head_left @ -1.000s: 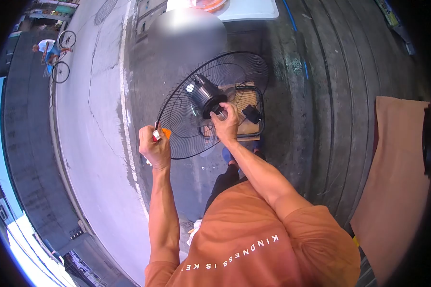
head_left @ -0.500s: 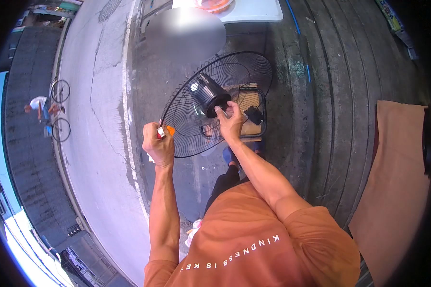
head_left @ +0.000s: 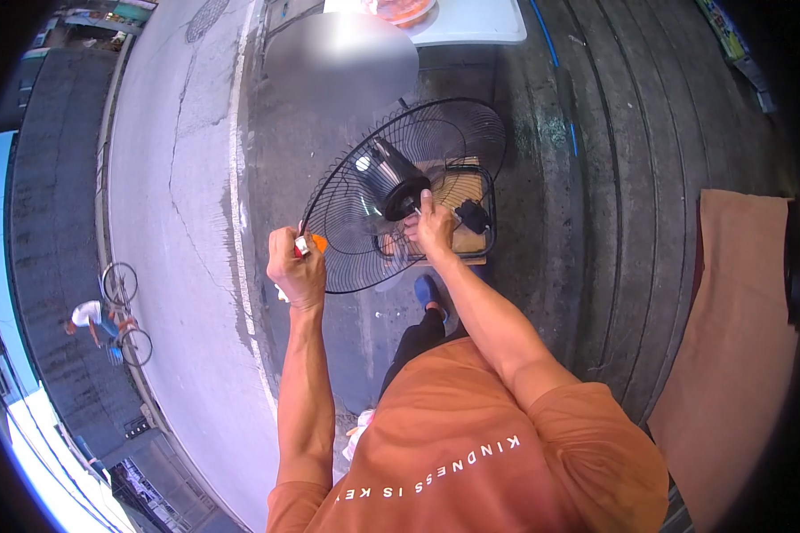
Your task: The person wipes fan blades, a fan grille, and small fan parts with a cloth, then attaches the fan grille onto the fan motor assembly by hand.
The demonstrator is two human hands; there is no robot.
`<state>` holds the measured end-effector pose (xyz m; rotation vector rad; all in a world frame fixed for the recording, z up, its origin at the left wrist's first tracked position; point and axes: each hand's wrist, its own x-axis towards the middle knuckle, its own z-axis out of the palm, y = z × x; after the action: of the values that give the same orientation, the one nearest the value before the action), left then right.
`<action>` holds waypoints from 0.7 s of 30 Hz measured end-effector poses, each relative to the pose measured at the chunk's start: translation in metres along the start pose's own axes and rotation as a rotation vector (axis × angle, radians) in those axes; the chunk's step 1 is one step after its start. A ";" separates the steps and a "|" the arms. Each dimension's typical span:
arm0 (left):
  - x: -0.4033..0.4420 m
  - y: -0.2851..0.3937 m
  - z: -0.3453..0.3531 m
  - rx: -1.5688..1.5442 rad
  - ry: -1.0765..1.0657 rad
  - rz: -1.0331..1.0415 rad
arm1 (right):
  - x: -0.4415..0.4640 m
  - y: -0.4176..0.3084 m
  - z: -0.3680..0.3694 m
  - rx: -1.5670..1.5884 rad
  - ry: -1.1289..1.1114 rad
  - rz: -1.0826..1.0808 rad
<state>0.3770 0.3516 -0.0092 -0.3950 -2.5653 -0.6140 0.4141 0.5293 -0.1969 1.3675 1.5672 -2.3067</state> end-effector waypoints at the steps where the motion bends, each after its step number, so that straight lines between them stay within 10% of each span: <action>1: 0.000 0.000 0.000 -0.002 0.002 0.001 | -0.001 -0.004 -0.003 -0.022 -0.027 0.077; 4: 0.000 0.001 0.000 -0.009 0.007 0.002 | -0.006 -0.009 -0.010 -0.498 0.085 -0.247; 7: 0.001 0.002 -0.001 -0.018 0.010 0.007 | -0.020 -0.001 -0.002 -0.262 0.345 -0.745; 10: 0.002 0.001 0.000 -0.016 0.015 0.015 | -0.022 0.006 -0.012 -0.292 0.103 -0.830; 16: 0.002 -0.001 0.002 -0.020 0.016 0.014 | -0.019 -0.016 -0.035 -0.527 -0.355 -0.171; 19: 0.002 -0.001 0.002 -0.020 0.021 0.013 | -0.026 0.006 -0.021 -0.228 0.079 -0.671; 21: 0.002 -0.001 0.002 -0.021 0.022 0.019 | -0.021 0.011 -0.023 -0.364 -0.008 -0.727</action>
<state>0.3746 0.3520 -0.0100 -0.4171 -2.5331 -0.6358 0.4471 0.5327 -0.1931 0.7748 2.6455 -2.1173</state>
